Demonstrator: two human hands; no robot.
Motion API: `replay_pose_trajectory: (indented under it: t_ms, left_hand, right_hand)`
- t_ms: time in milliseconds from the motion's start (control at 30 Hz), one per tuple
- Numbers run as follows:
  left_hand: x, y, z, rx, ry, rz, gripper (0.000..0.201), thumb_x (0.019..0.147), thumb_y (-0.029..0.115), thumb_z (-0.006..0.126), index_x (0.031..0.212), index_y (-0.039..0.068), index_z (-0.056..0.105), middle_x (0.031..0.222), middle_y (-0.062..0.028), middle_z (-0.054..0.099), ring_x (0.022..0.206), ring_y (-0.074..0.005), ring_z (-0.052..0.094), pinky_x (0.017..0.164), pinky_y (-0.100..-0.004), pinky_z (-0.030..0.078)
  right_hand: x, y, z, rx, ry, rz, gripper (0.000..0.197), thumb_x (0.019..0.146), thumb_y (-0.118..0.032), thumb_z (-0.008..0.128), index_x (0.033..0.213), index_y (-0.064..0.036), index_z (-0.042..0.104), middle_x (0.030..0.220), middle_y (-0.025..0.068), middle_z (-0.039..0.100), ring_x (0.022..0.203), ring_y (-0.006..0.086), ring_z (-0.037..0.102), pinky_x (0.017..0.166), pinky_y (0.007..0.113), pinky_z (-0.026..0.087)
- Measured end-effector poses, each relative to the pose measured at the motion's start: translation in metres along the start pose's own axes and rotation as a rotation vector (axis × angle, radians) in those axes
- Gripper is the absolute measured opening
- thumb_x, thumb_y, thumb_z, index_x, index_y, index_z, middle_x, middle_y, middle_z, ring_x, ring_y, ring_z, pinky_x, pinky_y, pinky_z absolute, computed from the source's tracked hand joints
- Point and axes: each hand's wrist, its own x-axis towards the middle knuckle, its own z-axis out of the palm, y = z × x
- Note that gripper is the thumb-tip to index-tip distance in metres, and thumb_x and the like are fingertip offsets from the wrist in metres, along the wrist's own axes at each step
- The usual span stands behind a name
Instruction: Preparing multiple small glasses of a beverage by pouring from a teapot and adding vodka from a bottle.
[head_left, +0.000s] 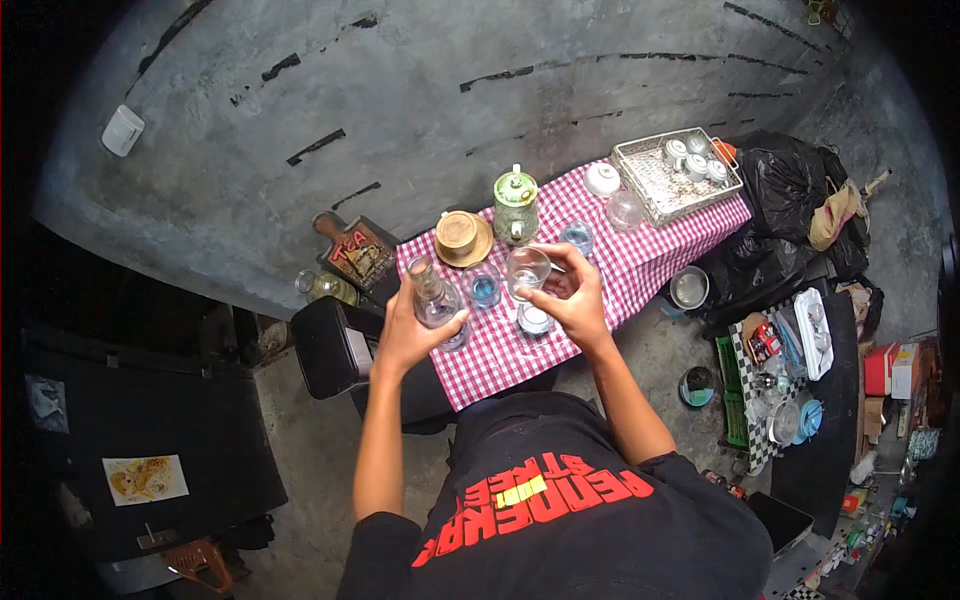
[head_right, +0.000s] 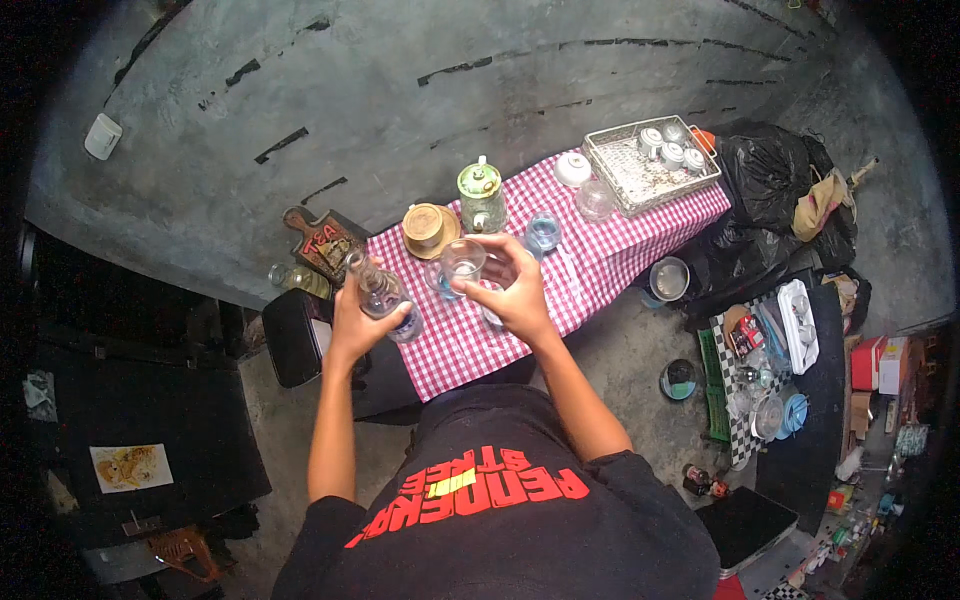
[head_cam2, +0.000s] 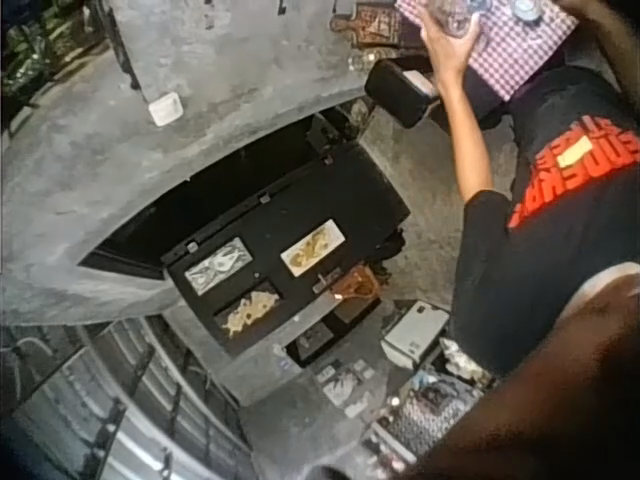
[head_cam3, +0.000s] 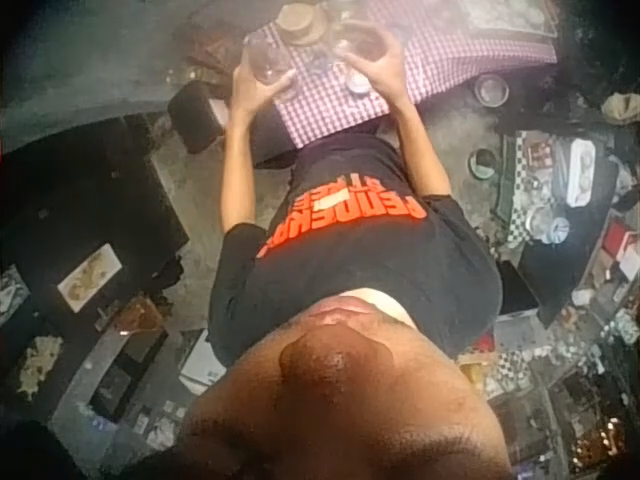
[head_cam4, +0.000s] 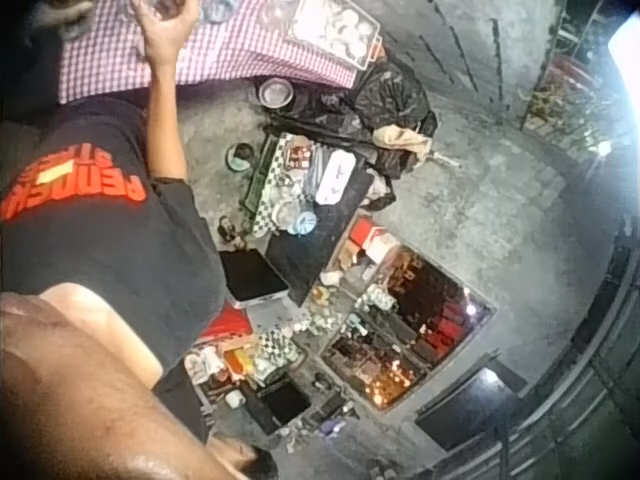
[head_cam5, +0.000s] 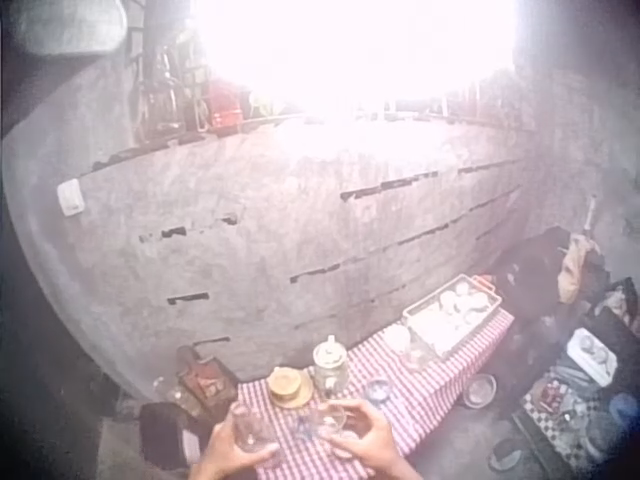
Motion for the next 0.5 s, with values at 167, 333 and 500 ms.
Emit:
replay_pose_trajectory:
  t_ms: [167, 333, 500]
  left_hand:
    - [-0.035, -0.058, 0.061, -0.163, 0.272, -0.147, 0.063, 0.07, 0.017, 0.088, 0.12, 0.001, 0.053, 0.094, -0.0094, 0.069, 0.087, -0.0163, 0.067, 0.081, -0.0327, 0.054]
    - [-0.055, -0.084, 0.098, -0.112, 0.33, -0.246, 0.054, 0.07, 0.019, 0.088, 0.112, 0.002, 0.057, 0.092, -0.0125, 0.07, 0.085, -0.0201, 0.07, 0.078, -0.0358, 0.055]
    - [-0.059, -0.11, 0.122, -0.121, 0.296, -0.322, 0.051, 0.071, 0.024, 0.085, 0.108, 0.0, 0.058, 0.093, -0.0165, 0.069, 0.087, -0.0314, 0.069, 0.079, -0.0426, 0.052]
  right_hand:
    - [-0.006, 0.006, -0.026, 0.048, 0.045, 0.052, 0.053, 0.079, 0.002, 0.076, 0.126, 0.0024, 0.053, 0.122, 0.0146, 0.063, 0.114, 0.0211, 0.061, 0.101, 0.035, 0.048]
    - [-0.01, 0.01, -0.05, 0.038, 0.073, 0.024, 0.055, 0.079, 0.002, 0.075, 0.129, 0.0019, 0.052, 0.122, 0.0139, 0.063, 0.114, 0.0207, 0.06, 0.101, 0.035, 0.048]
    - [-0.011, 0.036, -0.077, -0.102, 0.117, -0.001, 0.052, 0.078, 0.001, 0.078, 0.125, 0.0007, 0.054, 0.12, 0.013, 0.064, 0.114, 0.0202, 0.061, 0.101, 0.035, 0.048]
